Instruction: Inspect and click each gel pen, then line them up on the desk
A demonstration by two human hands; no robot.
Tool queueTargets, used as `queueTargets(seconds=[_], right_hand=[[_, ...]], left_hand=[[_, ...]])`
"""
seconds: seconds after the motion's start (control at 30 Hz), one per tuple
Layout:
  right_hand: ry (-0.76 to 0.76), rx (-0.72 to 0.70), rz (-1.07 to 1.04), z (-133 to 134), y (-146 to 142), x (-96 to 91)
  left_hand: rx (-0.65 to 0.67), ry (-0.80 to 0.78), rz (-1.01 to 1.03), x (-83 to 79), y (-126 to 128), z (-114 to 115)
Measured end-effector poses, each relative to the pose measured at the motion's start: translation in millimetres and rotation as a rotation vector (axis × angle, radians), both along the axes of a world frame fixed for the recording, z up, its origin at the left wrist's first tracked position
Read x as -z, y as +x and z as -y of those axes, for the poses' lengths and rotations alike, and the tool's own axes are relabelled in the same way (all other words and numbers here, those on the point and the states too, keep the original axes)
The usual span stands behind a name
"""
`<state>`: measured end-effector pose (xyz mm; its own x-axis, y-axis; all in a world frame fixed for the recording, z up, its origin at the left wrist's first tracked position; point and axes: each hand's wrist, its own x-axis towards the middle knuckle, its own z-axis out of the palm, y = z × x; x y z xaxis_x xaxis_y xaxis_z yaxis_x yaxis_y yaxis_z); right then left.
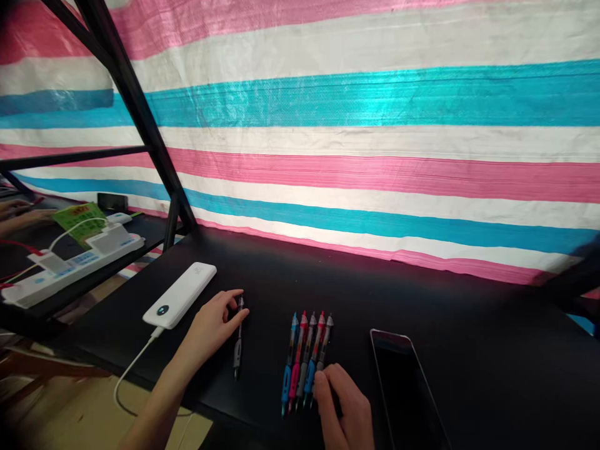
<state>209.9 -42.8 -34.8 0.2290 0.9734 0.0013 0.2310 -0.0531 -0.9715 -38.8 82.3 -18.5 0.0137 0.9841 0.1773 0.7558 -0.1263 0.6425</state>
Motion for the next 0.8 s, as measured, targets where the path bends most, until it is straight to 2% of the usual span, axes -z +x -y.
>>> queueTargets(seconds=[0.13,0.23,0.27,0.4,0.47,0.57,0.8], right_hand=[[0.065,0.005,0.027,-1,0,1.8],[0.087,0.005,0.074,-2,2,4.4],[0.096,0.005,0.095,-2,3,5.6],[0.111,0.000,0.136,-3,5,10.1],[0.114,0.006,0.137,-3,4,10.5],[0.140,0.021,0.145,-4,3,8.7],[0.160,0.038,0.109,-3,7,4.7]], left_hand=[[0.015,0.069,-0.046,3.7,10,9],[0.103,0.140,-0.062,1.8,25,20],[0.174,0.171,-0.080,-0.2,31,25],[0.619,0.241,-0.254,-11.8,51,40],[0.702,0.231,-0.340,-15.5,57,44],[0.693,0.246,-0.432,-15.3,61,43],[0.625,0.378,-0.533,-2.5,56,32]])
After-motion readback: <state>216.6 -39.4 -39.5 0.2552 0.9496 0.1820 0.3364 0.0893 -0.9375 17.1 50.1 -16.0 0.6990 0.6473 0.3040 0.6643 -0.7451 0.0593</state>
